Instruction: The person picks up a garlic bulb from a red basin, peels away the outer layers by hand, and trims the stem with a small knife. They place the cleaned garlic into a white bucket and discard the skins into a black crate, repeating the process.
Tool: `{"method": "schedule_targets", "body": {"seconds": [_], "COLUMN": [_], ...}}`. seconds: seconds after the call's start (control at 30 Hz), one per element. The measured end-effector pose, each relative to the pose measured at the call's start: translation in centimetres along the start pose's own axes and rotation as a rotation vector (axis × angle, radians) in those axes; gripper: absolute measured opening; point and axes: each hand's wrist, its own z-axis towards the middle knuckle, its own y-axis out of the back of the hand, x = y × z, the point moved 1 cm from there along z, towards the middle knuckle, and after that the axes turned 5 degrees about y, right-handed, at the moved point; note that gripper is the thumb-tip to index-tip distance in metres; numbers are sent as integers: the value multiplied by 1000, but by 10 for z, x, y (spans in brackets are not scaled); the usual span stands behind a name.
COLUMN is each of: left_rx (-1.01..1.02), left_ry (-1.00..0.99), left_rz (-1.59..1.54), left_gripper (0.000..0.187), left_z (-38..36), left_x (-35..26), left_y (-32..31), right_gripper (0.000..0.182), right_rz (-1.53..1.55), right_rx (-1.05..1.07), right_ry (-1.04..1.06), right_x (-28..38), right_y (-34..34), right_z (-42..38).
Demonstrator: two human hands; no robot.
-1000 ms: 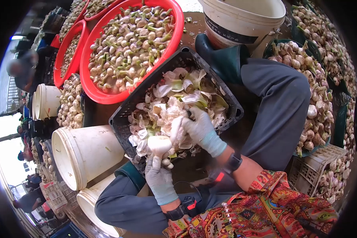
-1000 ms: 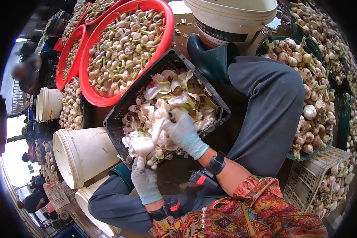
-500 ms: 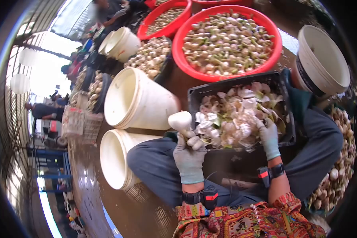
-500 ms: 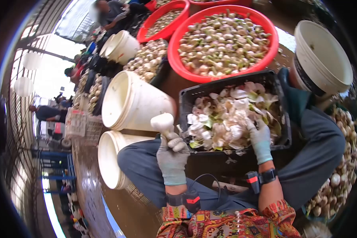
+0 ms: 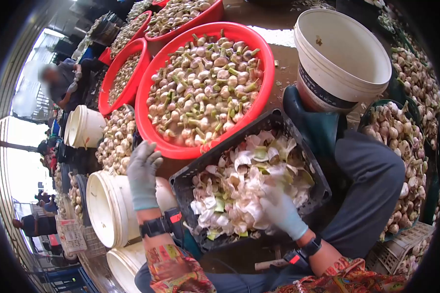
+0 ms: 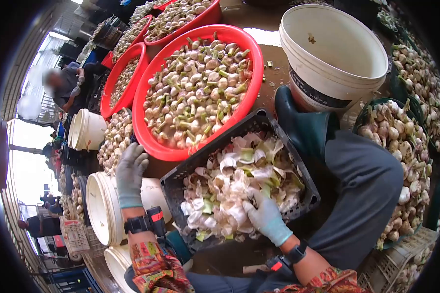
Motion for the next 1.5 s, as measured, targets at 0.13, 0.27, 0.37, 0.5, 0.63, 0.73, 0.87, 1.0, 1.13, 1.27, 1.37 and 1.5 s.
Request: {"method": "schedule_targets", "body": {"seconds": [0.13,0.27,0.37,0.5,0.63,0.73,0.87,1.0,1.13,1.27,1.37,1.5], "left_rx": [162,437,462,408,328,209,232,153,109,67,35,56], "left_ry": [119,-52,12,188,141,116,142,248,291,312,350,418], "left_rz": [671,1314,1578,1716,1154,308,-148,-483,-597,-619,-599,-607], "left_gripper": [31,48,57,65,51,39,41,41,35,34,35,35], "left_z": [101,176,200,203,162,80,-47,-150,-206,-229,-234,-234], "left_x": [49,90,109,110,77,57,77,116,139,143,145,149], "left_y": [-39,-78,-105,-112,-92,-88,-75,-71,-55,-48,-44,-43], "right_gripper": [23,24,26,27,28,29,43,46,42,41,35,30], "right_rz": [0,-9,31,49,-40,65,205,1,-82,-192,-145,-58], "right_rx": [66,101,102,108,140,157,156,257,443,513,491,527], "right_ry": [-194,-318,-351,-341,-222,-118,100,252,283,325,307,268], "right_x": [7,3,2,0,-10,7,29,35,38,38,32,24], "right_y": [5,1,-2,-1,-3,5,3,1,-3,-8,-10,-6], "right_z": [9,20,28,28,13,11,-1,-15,-31,-43,-51,-49]}}
